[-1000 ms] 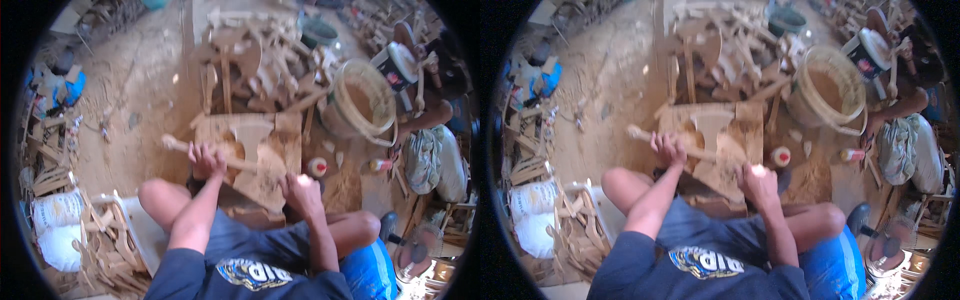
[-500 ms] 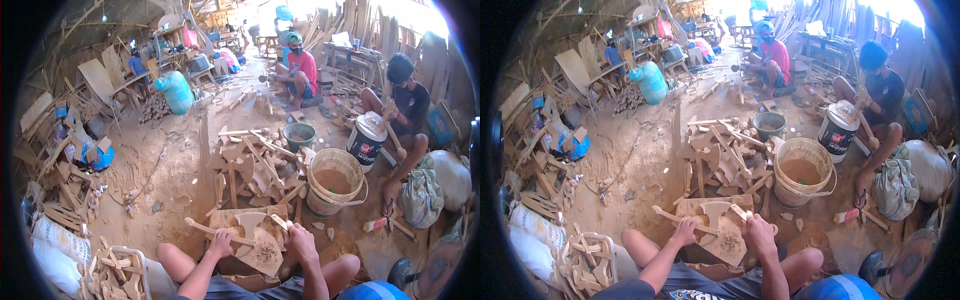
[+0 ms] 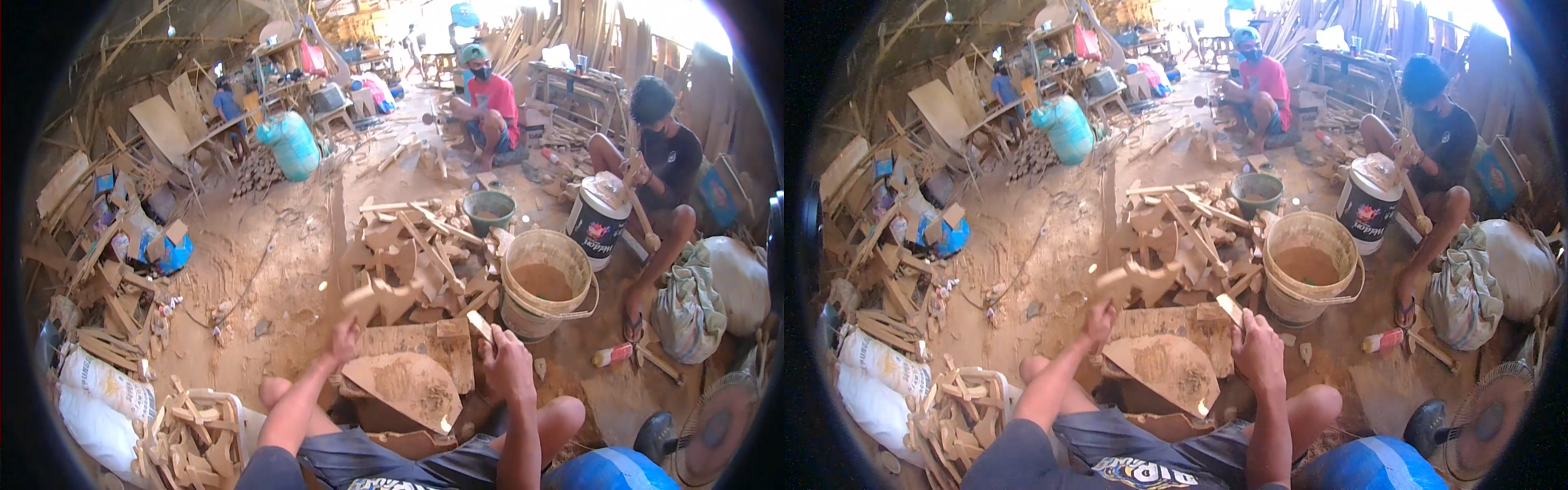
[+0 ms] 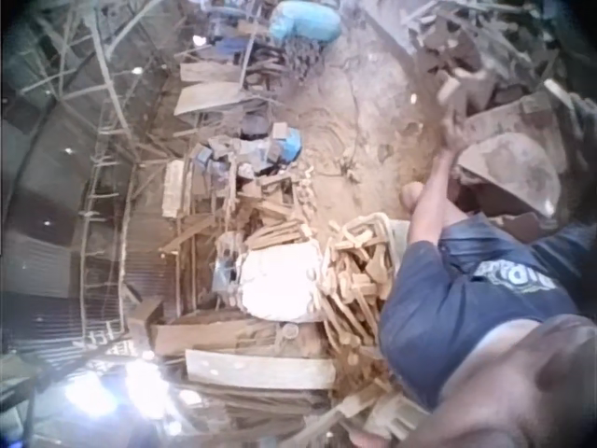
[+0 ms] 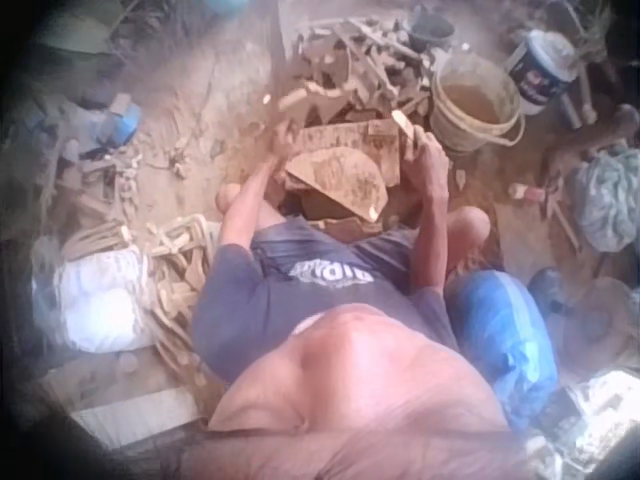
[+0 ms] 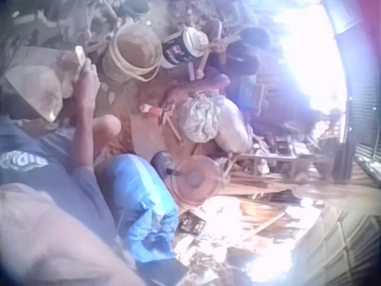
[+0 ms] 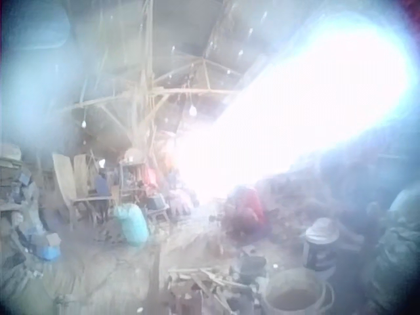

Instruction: The person applies paste to wooden axe parts using a small stick, joins the wooden pieces together, and spreads the paste along the seams by hand.

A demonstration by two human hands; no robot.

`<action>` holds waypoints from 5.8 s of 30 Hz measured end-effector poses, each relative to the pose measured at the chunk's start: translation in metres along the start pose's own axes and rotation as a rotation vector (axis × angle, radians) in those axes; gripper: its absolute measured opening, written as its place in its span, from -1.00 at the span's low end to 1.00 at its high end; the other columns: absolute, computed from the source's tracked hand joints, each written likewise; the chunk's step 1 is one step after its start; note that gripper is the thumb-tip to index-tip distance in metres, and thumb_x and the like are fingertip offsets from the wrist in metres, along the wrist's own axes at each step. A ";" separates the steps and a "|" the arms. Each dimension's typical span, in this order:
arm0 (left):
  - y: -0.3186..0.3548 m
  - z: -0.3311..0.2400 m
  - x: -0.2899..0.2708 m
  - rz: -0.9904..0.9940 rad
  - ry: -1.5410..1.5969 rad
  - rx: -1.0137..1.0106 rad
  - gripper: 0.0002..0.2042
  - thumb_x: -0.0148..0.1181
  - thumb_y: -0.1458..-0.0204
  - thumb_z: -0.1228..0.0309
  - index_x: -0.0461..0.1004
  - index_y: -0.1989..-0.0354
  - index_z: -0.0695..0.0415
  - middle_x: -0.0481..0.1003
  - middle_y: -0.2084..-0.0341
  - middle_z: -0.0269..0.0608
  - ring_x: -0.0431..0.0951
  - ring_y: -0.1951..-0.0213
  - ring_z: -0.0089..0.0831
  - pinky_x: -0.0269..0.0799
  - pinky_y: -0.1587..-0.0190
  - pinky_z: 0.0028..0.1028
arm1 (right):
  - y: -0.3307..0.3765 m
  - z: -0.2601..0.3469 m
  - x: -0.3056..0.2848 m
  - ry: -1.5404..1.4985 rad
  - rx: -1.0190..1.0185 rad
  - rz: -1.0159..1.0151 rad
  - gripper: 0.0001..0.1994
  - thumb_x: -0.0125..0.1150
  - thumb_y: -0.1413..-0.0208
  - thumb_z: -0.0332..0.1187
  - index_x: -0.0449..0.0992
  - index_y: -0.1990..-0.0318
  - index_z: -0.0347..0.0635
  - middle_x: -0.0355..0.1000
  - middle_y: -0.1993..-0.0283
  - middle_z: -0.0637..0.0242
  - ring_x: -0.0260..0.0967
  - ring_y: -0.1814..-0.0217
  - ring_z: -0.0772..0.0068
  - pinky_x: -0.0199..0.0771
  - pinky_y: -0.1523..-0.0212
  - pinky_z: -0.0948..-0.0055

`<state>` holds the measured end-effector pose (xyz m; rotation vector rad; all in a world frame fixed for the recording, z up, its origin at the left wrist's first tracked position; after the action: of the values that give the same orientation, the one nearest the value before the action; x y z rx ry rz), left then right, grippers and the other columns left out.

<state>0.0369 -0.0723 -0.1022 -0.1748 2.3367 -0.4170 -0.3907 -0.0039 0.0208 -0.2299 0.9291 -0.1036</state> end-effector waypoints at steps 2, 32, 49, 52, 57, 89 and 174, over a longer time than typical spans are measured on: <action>-0.018 -0.001 -0.015 0.008 0.257 -0.093 -0.61 -0.07 -0.45 0.46 0.47 -0.35 0.27 0.61 0.26 -0.20 0.58 0.26 -0.33 0.55 0.13 -0.32 | 0.000 0.002 0.002 -0.011 0.000 0.010 -0.54 0.25 -0.38 -0.22 0.51 -0.31 -0.27 0.57 -0.03 -0.09 0.61 -0.04 -0.24 0.63 -0.04 -0.09; 0.021 0.074 0.095 0.862 -0.580 -0.065 -0.33 -0.28 -0.47 -0.05 0.77 0.33 0.09 0.72 0.35 0.07 0.76 0.21 0.10 0.63 0.02 0.09 | 0.044 0.042 0.200 0.191 -0.284 0.496 -0.73 0.31 -0.33 -0.22 0.74 -0.10 0.02 0.63 0.23 0.14 0.66 0.21 0.02 0.66 0.26 0.08; 0.025 0.083 0.102 0.720 -0.592 0.006 -0.34 -0.21 -0.40 -0.05 0.74 0.53 0.06 0.67 0.55 0.05 0.73 0.42 0.06 0.65 0.22 0.02 | 0.064 0.044 0.234 0.407 -0.276 0.481 -0.68 0.21 -0.38 -0.20 0.65 -0.20 0.01 0.57 0.21 0.06 0.66 0.24 -0.04 0.64 0.31 0.01; 0.025 0.084 0.099 0.724 -0.569 0.004 -0.33 -0.22 -0.39 -0.05 0.73 0.54 0.08 0.67 0.55 0.06 0.72 0.42 0.07 0.65 0.22 0.01 | 0.055 0.051 0.221 0.361 -0.197 0.521 -0.66 0.18 -0.38 -0.24 0.62 -0.24 0.01 0.56 0.24 0.05 0.66 0.21 -0.04 0.63 0.30 -0.02; 0.022 0.076 0.099 0.723 -0.539 0.024 -0.33 -0.22 -0.39 -0.04 0.73 0.54 0.09 0.67 0.54 0.06 0.73 0.40 0.08 0.66 0.19 0.02 | 0.049 0.052 0.229 0.274 -0.303 0.362 -0.71 0.28 -0.37 -0.19 0.69 -0.16 0.06 0.58 0.23 0.14 0.65 0.18 0.04 0.63 0.30 0.05; 0.023 0.074 0.094 0.680 -0.489 -0.033 -0.41 -0.12 -0.32 -0.02 0.75 0.50 0.05 0.69 0.51 0.03 0.73 0.39 0.09 0.66 0.17 0.04 | 0.085 0.008 0.235 0.215 -0.154 0.419 -0.69 0.30 -0.36 -0.24 0.66 -0.20 0.07 0.58 0.15 0.07 0.64 0.20 -0.11 0.68 0.22 -0.05; 0.080 -0.111 0.041 0.451 0.430 -0.564 -0.68 0.17 -0.26 0.27 0.57 0.18 0.38 0.64 0.53 -0.05 0.71 0.56 -0.20 0.65 0.42 -0.19 | 0.033 0.027 0.194 -1.174 -0.158 0.026 -0.67 0.12 -0.45 -0.62 0.46 -0.30 -0.27 0.39 -0.35 0.18 0.46 -0.30 0.35 0.43 -0.38 0.30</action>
<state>-0.0700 0.0195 -0.0822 0.1975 2.7601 0.4793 -0.2539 -0.0042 -0.1235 -0.3625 -0.2311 0.1292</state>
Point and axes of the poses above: each hand's wrist, its own y-axis away from the middle knuckle, its own x-axis out of the palm, z = x × y, the point moved 3 cm from there along -y, towards the middle knuckle
